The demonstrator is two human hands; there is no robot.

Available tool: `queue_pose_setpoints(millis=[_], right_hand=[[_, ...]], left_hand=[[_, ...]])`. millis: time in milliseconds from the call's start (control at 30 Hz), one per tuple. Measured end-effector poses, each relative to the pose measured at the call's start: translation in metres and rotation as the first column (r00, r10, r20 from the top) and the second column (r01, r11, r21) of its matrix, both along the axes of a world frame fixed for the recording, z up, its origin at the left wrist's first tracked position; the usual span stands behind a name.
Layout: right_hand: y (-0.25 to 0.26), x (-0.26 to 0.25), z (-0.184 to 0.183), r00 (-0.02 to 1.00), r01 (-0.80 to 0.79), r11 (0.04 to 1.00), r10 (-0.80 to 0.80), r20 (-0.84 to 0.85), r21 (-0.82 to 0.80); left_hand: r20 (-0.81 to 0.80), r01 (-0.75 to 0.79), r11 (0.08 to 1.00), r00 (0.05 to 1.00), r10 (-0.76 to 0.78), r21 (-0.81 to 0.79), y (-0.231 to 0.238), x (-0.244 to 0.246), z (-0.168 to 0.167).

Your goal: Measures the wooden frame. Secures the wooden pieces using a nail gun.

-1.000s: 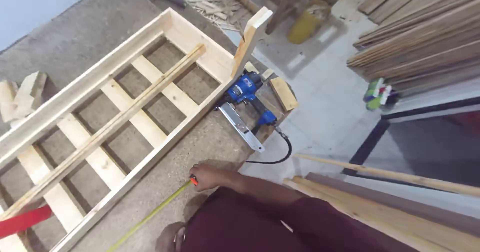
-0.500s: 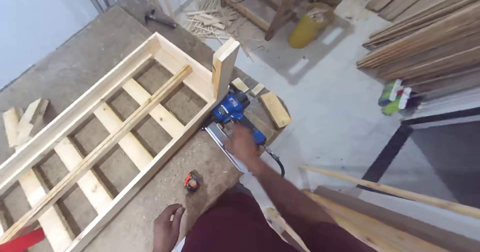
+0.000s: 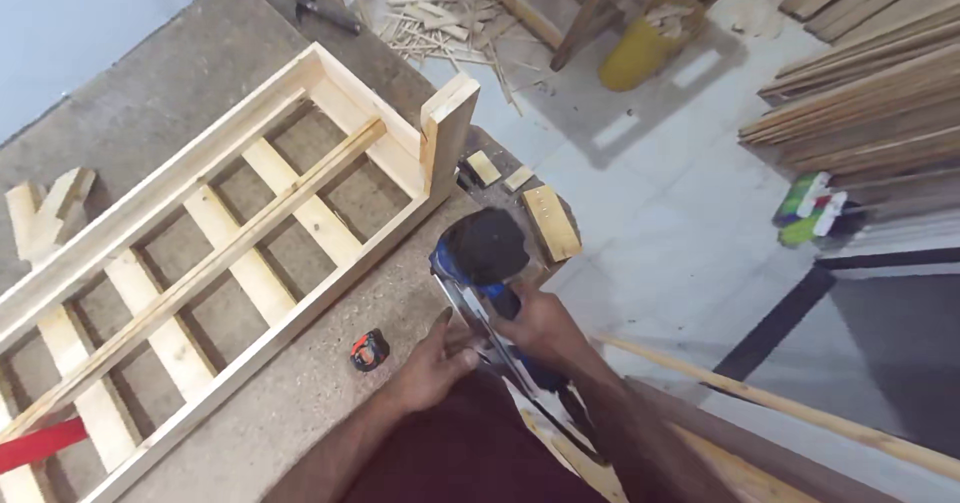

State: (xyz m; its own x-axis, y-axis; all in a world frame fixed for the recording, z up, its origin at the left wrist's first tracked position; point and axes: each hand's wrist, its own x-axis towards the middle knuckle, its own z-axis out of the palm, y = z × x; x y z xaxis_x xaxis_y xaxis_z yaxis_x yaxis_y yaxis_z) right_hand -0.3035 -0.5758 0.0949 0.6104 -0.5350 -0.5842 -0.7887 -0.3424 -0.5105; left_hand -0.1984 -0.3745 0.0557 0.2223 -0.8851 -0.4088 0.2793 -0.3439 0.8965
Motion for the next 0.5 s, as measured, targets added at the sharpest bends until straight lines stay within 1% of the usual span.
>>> queue_pose_setpoints(millis=[33, 67, 100, 133, 167, 200, 233, 267, 300, 333, 367, 400, 433, 467, 500], right_hand=[[0.022, -0.004, 0.022, 0.999, -0.011, 0.998, 0.013, 0.041, -0.060], [0.045, -0.003, 0.040, 0.995, -0.026, 0.992, 0.038, 0.089, -0.124], [0.068, 0.003, 0.057, 0.986, -0.043, 0.981, 0.072, 0.151, -0.187], [0.091, 0.012, 0.073, 0.964, -0.058, 0.965, 0.120, 0.236, -0.257], [0.113, 0.021, 0.085, 0.911, -0.067, 0.937, 0.197, 0.362, -0.344], [0.134, 0.027, 0.095, 0.813, -0.082, 0.905, 0.303, 0.498, -0.417], [0.149, 0.032, 0.104, 0.682, -0.106, 0.874, 0.411, 0.604, -0.475], [0.159, 0.034, 0.112, 0.550, -0.124, 0.855, 0.481, 0.682, -0.503], [0.164, 0.036, 0.117, 0.427, -0.093, 0.862, 0.486, 0.762, -0.498], [0.163, 0.041, 0.117, 0.353, -0.013, 0.886, 0.439, 0.826, -0.464], [0.153, 0.049, 0.114, 0.388, 0.055, 0.904, 0.372, 0.843, -0.424], [0.138, 0.064, 0.105, 0.484, 0.065, 0.936, 0.273, 0.832, -0.345], [0.122, 0.083, 0.094, 0.589, 0.001, 0.981, 0.155, 0.793, -0.193], [0.110, 0.107, 0.082, 0.659, -0.082, 0.995, 0.011, 0.752, 0.056], [0.104, 0.130, 0.072, 0.676, -0.164, 0.928, -0.141, 0.723, 0.335]], left_hand=[[-0.082, -0.046, 0.996, 0.996, 0.040, -0.077, 0.001, -0.003, 0.012], [-0.142, -0.137, 0.978, 0.983, 0.116, -0.155, 0.003, -0.008, 0.026], [-0.163, -0.252, 0.942, 0.962, 0.219, -0.223, 0.007, -0.010, 0.041], [-0.155, -0.362, 0.885, 0.931, 0.330, -0.293, 0.009, -0.009, 0.059], [-0.130, -0.442, 0.829, 0.896, 0.424, -0.342, 0.014, -0.002, 0.080], [-0.085, -0.485, 0.791, 0.867, 0.491, -0.374, 0.023, 0.012, 0.101], [-0.086, -0.493, 0.766, 0.858, 0.506, -0.413, 0.035, 0.033, 0.119], [-0.135, -0.510, 0.735, 0.851, 0.508, -0.448, 0.047, 0.056, 0.134], [-0.208, -0.539, 0.700, 0.838, 0.505, -0.468, 0.060, 0.079, 0.146], [-0.256, -0.562, 0.673, 0.824, 0.506, -0.480, 0.071, 0.102, 0.155], [-0.322, -0.587, 0.645, 0.809, 0.492, -0.489, 0.080, 0.125, 0.160], [-0.429, -0.604, 0.620, 0.795, 0.428, -0.501, 0.090, 0.148, 0.163], [-0.543, -0.603, 0.608, 0.780, 0.311, -0.517, 0.098, 0.172, 0.163], [-0.643, -0.591, 0.613, 0.747, 0.170, -0.524, 0.104, 0.196, 0.161], [-0.711, -0.563, 0.631, 0.702, 0.025, -0.534, 0.107, 0.218, 0.157]])
